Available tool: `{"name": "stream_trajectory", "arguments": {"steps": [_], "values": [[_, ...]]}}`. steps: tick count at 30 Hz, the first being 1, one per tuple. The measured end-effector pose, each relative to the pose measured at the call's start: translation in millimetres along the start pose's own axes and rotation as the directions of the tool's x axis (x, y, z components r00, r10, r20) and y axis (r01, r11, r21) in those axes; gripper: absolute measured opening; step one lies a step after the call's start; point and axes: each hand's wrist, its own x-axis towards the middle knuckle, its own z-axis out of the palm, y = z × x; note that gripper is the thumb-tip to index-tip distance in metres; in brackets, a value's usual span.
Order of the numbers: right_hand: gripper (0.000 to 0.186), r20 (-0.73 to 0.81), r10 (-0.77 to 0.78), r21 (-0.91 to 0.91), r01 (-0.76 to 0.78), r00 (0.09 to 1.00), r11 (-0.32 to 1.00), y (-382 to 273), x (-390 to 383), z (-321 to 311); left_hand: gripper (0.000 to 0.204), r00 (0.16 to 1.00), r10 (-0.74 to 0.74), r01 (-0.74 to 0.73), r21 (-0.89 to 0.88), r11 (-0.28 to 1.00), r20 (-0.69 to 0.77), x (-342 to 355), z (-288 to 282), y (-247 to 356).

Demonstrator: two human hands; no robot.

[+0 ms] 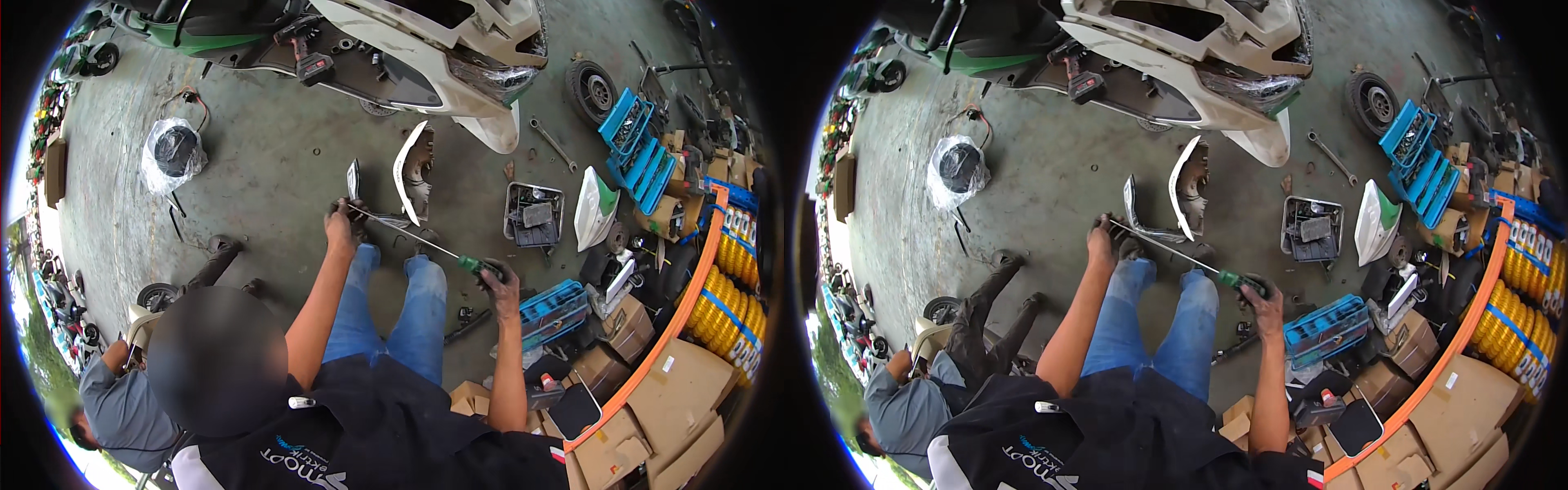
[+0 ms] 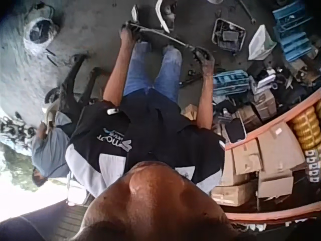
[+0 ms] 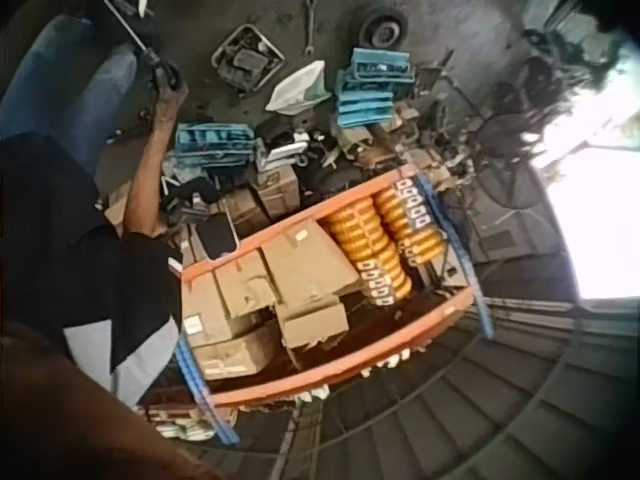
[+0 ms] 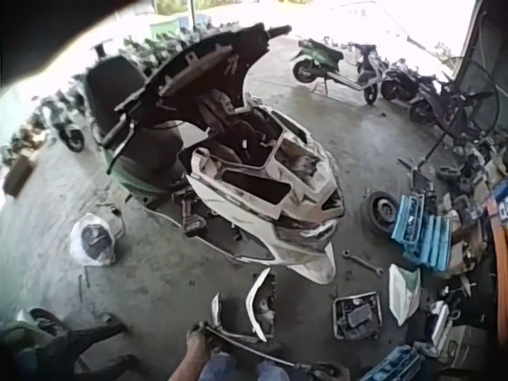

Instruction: The person repairs a white and green scooter fairing by using a screwdriver to remove or install internal components while crouching on a workshop floor.

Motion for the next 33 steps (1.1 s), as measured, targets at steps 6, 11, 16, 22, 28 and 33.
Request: {"name": "stream_trajectory", "arguments": {"steps": [6,11,16,22,28,33], "values": [[0.031,-0.343,-0.489,-0.015,0.516,0.802,0.857,72.9,143.5,-99.4,0.052,0.958,0.081,-0.239,0.614,0.752,0.274,194.1,-27.3,-216.9],[0.029,0.039,-0.81,0.147,0.799,0.585,0.584,93.1,312.0,-36.0,0.087,0.869,0.401,-0.418,0.863,0.284,0.289,362.7,-32.0,-294.0],[0.026,0.126,-0.887,0.163,0.873,0.444,0.46,154.4,413.8,6.1,0.057,0.919,0.369,-0.291,0.867,0.404,0.137,390.9,-6.4,-369.1],[0.025,0.178,-0.935,0.39,0.851,0.306,0.352,199.0,465.8,63.7,0.021,0.965,0.241,-0.242,0.7,0.672,0.102,391.2,-51.9,-353.8],[0.037,0.136,-0.937,0.318,0.882,0.32,0.348,195.9,422.8,87.0,0.023,0.998,0.041,-0.066,0.682,0.728,0.052,372.4,-98.7,-391.8],[0.032,0.212,-0.976,0.039,0.997,0.053,0.063,219.2,434.9,104.8,0.043,0.999,0.028,-0.033,0.597,0.801,0.018,380.9,-115.1,-393.9]]}}
